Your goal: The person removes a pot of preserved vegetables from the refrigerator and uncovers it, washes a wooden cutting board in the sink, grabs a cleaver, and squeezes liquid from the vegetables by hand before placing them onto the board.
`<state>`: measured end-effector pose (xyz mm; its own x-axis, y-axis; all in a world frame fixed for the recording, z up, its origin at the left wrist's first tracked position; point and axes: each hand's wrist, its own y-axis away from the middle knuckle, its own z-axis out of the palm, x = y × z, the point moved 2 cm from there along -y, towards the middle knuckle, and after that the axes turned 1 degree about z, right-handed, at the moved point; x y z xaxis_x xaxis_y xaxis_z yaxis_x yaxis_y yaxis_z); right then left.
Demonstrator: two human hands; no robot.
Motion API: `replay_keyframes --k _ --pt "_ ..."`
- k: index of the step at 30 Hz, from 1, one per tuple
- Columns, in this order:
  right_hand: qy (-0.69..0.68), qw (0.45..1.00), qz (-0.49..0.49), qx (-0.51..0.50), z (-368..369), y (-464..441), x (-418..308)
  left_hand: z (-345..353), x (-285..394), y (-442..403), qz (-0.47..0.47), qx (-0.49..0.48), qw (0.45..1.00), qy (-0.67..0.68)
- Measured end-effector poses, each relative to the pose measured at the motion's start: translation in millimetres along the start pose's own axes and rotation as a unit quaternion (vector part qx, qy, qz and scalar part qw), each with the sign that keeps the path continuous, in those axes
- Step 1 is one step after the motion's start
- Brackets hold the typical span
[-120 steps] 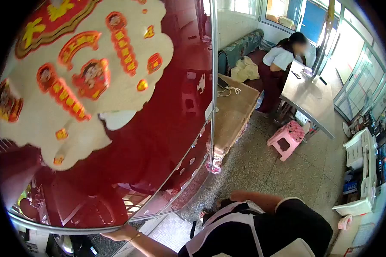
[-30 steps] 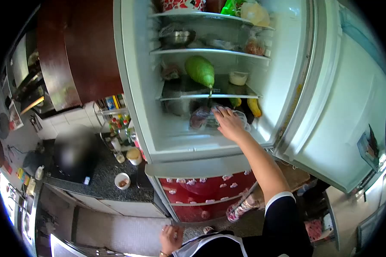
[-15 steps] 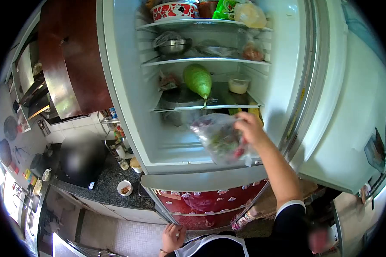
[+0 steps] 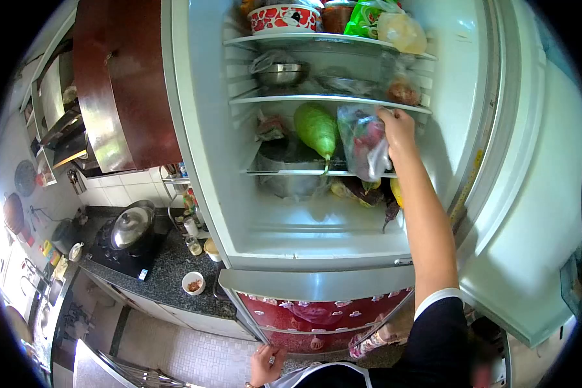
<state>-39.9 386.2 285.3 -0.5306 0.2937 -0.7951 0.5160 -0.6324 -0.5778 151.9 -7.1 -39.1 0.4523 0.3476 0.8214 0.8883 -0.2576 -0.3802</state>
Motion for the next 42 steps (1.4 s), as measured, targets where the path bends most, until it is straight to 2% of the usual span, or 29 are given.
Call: replay_keyframes --k 2,3,5,6,7,8,9,10,11,12,13,15,16,17,18,19,21,22,24,25,27,28,32,34,38,42 --pt "-0.041 0.996 0.036 -0.071 14.2 -8.5 15.7 0.9 -4.6 1.7 -0.016 0.006 1.0 -0.004" --pt "-0.041 0.996 0.038 -0.074 19.7 -7.1 27.1 0.1 -9.2 3.7 -0.019 0.023 1.0 0.004" --pt "0.134 0.983 -0.065 -0.107 27.5 5.6 44.9 -3.3 -9.7 3.2 -0.03 0.042 0.999 0.013" --pt "0.251 0.95 -0.119 -0.141 27.2 14.2 47.9 -6.1 -7.2 -1.5 -0.022 0.054 0.998 0.014" --pt "0.359 0.905 -0.195 -0.12 27.6 18.5 53.7 -9.1 -3.4 -7.8 -0.014 0.065 0.998 0.016" --pt "0.416 0.879 -0.187 -0.141 27.6 20.0 61.3 -14.0 -2.8 -18.2 -0.012 0.042 0.999 0.003" --pt "0.47 0.85 -0.177 -0.159 26.5 21.7 66.9 -16.8 7.7 -33.6 0.052 0.062 0.997 0.0" --pt "0.467 0.852 -0.175 -0.158 24.3 25.7 68.9 -21.6 18.0 -50.7 0.079 0.059 0.995 -0.013" --pt "0.48 0.848 -0.192 -0.115 22.3 30.1 67.7 -26.0 28.1 -69.4 0.108 0.058 0.992 -0.025" --pt "0.492 0.842 -0.21 -0.072 20.5 34.8 65.4 -25.3 32.2 -89.1 0.102 0.052 0.993 0.043" --pt "0.489 0.843 -0.213 -0.071 16.9 43.0 61.3 -23.8 38.2 -109.8 0.095 0.045 0.988 0.111" --pt "0.437 0.841 -0.317 -0.043 3.1 70.1 49.9 -15.3 63.6 -159.8 0.032 0.016 0.96 0.278" --pt "0.436 0.841 -0.316 -0.044 -3.6 81.4 52.5 -6.6 71.0 -186.8 0.003 -0.007 0.908 0.42" --pt "0.42 0.835 -0.353 -0.052 -10.0 93.5 54.7 6.0 72.5 -215.9 -0.026 -0.028 0.833 0.552" --pt "0.402 0.827 -0.39 -0.06 -16.4 106.3 56.7 17.3 70.6 -245.7 -0.061 -0.03 0.808 0.585" --pt "0.399 0.828 -0.39 -0.064 -23.9 118.3 59.4 29.9 64.9 -276.3 -0.094 -0.031 0.781 0.616" --pt "0.391 0.835 -0.353 -0.162 -34.8 142.4 65.3 57.0 44.3 -336.8 -0.146 -0.007 0.695 0.704" --pt "0.38 0.839 -0.343 -0.186 -40.3 155.0 62.3 63.7 46.2 -357.2 -0.143 -0.002 0.697 0.703" --pt "0.363 0.844 -0.33 -0.217 -52.6 179.8 63.2 72.7 49.4 -387.9 -0.141 0.127 0.619 0.763" --pt "0.357 0.846 -0.325 -0.226 -59.2 190.4 66.5 77.9 48.4 -397.3 -0.136 0.128 0.619 0.762" --pt "0.353 0.85 -0.309 -0.238 -69.7 207.5 68.5 87.9 43.7 -410.7 -0.119 0.146 0.579 0.793" --pt "0.353 0.854 -0.288 -0.251 -74.6 213.2 70.4 92.1 44.4 -412.2 -0.133 0.164 0.535 0.818" --pt "0.331 0.867 -0.277 -0.25 -87.2 220.0 80.2 91.1 61.2 -412.5 -0.146 0.201 0.511 0.823" --pt "0.284 0.889 -0.246 -0.26 -91.8 218.9 80.5 86.8 67.5 -408.5 -0.163 0.228 0.541 0.793" --pt "0.247 0.906 -0.221 -0.262 -95.0 213.9 82.0 79.3 73.8 -392.4 -0.2 0.25 0.526 0.788" --pt "0.195 0.927 -0.162 -0.278 -97.6 206.4 89.8 64.8 66.1 -360.5 -0.209 0.178 0.538 0.797"
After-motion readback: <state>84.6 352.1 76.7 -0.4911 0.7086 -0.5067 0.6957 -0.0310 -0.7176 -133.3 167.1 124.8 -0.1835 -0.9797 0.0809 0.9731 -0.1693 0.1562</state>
